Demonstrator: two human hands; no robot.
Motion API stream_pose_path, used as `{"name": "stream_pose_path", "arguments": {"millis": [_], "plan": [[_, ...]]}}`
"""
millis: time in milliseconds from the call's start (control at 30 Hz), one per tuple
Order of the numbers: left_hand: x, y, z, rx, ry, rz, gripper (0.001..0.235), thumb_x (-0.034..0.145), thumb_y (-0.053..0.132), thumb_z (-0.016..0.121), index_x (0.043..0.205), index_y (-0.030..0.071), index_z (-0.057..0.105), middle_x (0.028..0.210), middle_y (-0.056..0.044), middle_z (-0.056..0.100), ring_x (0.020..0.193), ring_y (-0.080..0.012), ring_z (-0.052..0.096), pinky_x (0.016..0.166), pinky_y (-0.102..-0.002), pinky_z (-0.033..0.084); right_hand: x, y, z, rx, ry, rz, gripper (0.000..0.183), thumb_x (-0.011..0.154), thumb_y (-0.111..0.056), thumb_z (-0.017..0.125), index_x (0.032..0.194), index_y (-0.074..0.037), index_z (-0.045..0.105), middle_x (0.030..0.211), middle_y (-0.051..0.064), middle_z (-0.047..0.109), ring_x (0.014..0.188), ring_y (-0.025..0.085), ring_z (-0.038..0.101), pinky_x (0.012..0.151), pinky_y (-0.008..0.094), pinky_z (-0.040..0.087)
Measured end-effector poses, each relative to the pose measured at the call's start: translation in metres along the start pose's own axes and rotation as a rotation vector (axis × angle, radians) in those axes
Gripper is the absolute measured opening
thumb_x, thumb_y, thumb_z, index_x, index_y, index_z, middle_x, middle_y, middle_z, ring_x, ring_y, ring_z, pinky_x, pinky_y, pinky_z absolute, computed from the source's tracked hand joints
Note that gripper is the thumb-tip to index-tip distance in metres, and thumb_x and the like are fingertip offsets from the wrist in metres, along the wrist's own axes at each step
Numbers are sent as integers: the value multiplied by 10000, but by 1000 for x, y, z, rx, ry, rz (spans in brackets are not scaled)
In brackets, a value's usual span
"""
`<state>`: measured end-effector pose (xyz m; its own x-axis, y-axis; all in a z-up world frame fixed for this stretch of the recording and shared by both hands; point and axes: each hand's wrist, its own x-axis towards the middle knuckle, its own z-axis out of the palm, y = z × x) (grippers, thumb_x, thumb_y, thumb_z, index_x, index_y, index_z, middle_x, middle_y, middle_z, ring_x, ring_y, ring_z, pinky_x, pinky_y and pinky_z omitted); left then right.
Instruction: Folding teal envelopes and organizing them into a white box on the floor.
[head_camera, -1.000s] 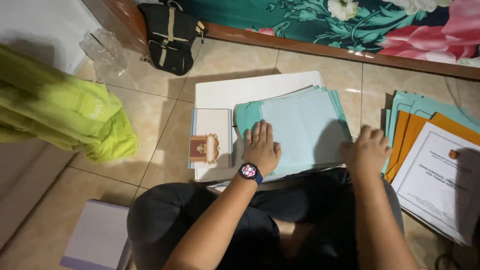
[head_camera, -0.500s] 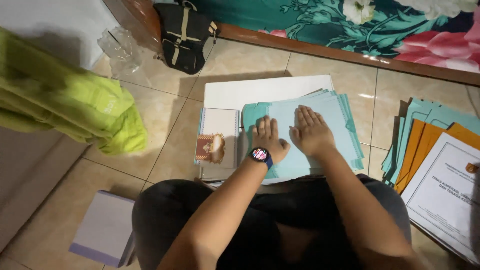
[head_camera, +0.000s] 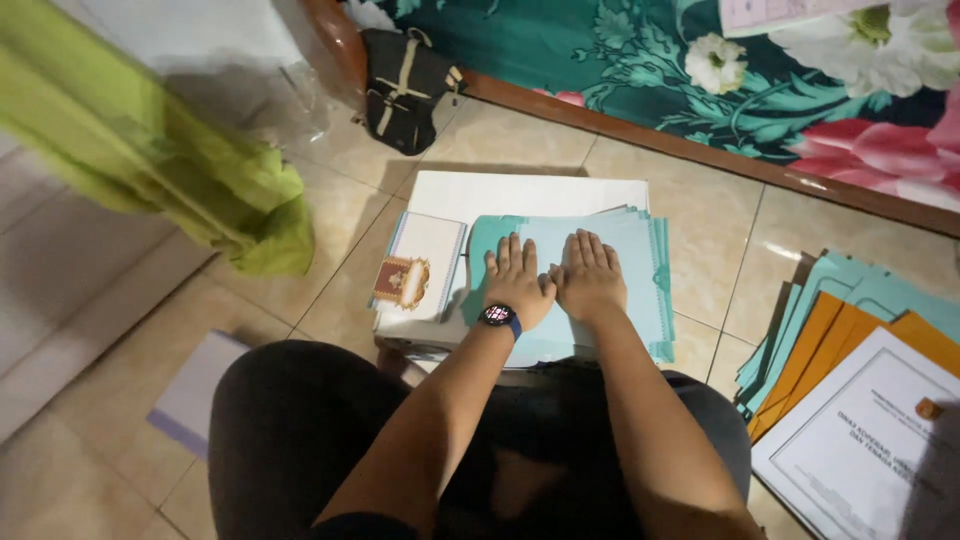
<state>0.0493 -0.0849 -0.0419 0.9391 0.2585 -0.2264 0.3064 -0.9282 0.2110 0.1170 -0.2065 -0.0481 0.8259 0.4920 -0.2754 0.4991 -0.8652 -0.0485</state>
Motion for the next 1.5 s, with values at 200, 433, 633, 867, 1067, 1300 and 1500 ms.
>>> {"name": "stream_pose_path", "arguments": {"millis": [200,433,633,867,1067,1300,1500], "plan": [[6,-2,14,56,9,6,741,983,433,196,1633,81,132,1713,-205,56,1588,-350,-4,1253,-538,-27,-11,5,-4,73,83,6,737,1036,-545,190,1625,-107,255,1723,76,192,1594,217,138,1292,386,59],[7,-2,16,55,37,4,748,975,437,234,1631,89,152,1716,-202,67,1591,-342,27,1257,-540,-6,-10,12,19,248,457,-37,506,930,-336,585,1352,-56,603,1418,111,576,1441,235,463,1225,356,314],[6,-10,20,-88,154,53,727,938,377,324,1587,52,286,1684,-233,195,1578,-366,119,1244,-557,52,-2,1,20,154,478,47,601,916,-388,529,1413,-49,530,1527,186,498,1491,315,415,1234,414,310],[7,-19,38,-340,410,153,733,869,280,481,1512,-54,363,1627,-328,240,1541,-433,176,1227,-600,71,-12,-19,-1,-13,348,94,604,972,-369,451,1471,-31,484,1593,175,457,1534,280,364,1267,406,254],[17,-19,56,-395,708,162,746,733,227,611,1401,-90,511,1537,-372,386,1479,-488,328,1194,-648,169,11,0,25,-57,346,0,608,945,-354,471,1446,-10,476,1597,202,440,1519,308,387,1250,423,274],[8,-22,32,-354,600,192,685,822,226,542,1429,-87,482,1528,-375,397,1471,-512,329,1173,-656,231,16,5,27,-64,200,45,634,982,-400,406,1488,-20,443,1678,166,341,1584,283,267,1286,407,180],[3,-22,12,-400,294,142,702,885,277,440,1505,-49,404,1594,-346,301,1533,-479,203,1217,-648,110,21,9,29,-76,391,-153,608,922,-278,493,1505,-104,484,1605,145,462,1504,312,421,1217,469,340]]}}
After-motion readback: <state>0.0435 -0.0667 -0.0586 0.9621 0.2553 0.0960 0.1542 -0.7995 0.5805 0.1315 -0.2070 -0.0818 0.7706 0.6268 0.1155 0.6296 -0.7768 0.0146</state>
